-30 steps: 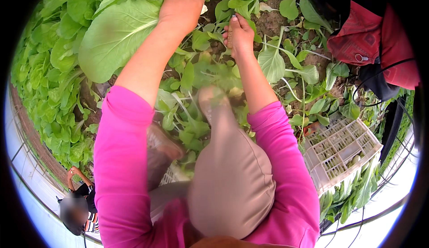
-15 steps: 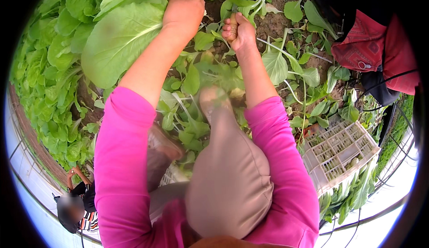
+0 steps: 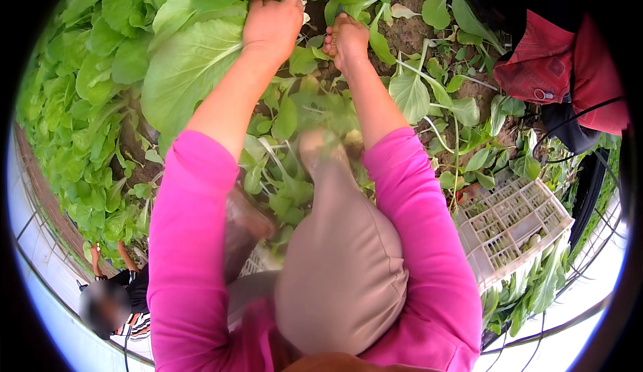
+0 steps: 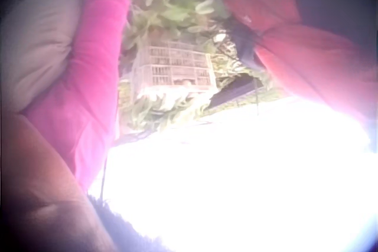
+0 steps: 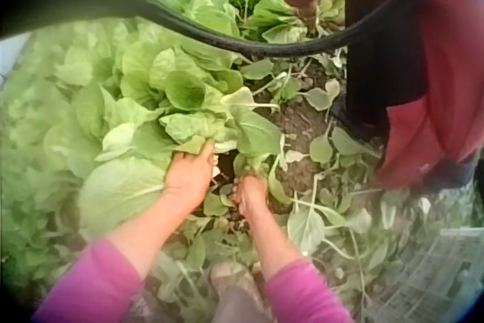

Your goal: The person harvests leafy green vegetables in a greenhouse using a small curved knife. They cut the stems, remove excess leaves, and place the harvested vegetables into a white plastic crate.

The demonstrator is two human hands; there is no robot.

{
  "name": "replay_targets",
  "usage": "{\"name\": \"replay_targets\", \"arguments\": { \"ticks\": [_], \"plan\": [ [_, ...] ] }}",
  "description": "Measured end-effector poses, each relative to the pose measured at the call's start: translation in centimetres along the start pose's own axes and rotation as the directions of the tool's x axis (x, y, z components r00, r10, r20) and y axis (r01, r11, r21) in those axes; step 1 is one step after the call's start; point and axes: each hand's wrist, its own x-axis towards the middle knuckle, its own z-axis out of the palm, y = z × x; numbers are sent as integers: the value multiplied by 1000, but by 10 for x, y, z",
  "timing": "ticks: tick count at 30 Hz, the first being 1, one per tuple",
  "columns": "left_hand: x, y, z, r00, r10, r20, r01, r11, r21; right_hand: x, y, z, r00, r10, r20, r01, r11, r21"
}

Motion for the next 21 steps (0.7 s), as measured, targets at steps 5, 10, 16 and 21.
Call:
{"name": "replay_targets", "arguments": {
  "ticks": [5, 10, 16, 21],
  "plan": [
    [-8, 0, -4, 997, -46, -69, 37, 990, -133, -23, 10, -5, 998, -65, -27, 58, 977, -205],
    [-30, -9, -31, 992, -90, -86, 65, 964, -259, -40, 42, -19, 946, -323, -11, 312, 920, -238],
    [-106, -35, -85, 925, -229, -304, -4, 793, -609, -82, 52, -35, 877, -464, 124, 448, 696, -561],
    [-178, -46, -127, 872, -479, -104, 136, 440, -888, -111, 16, -26, 648, -656, 387, 749, 454, -483]
  ]
}}
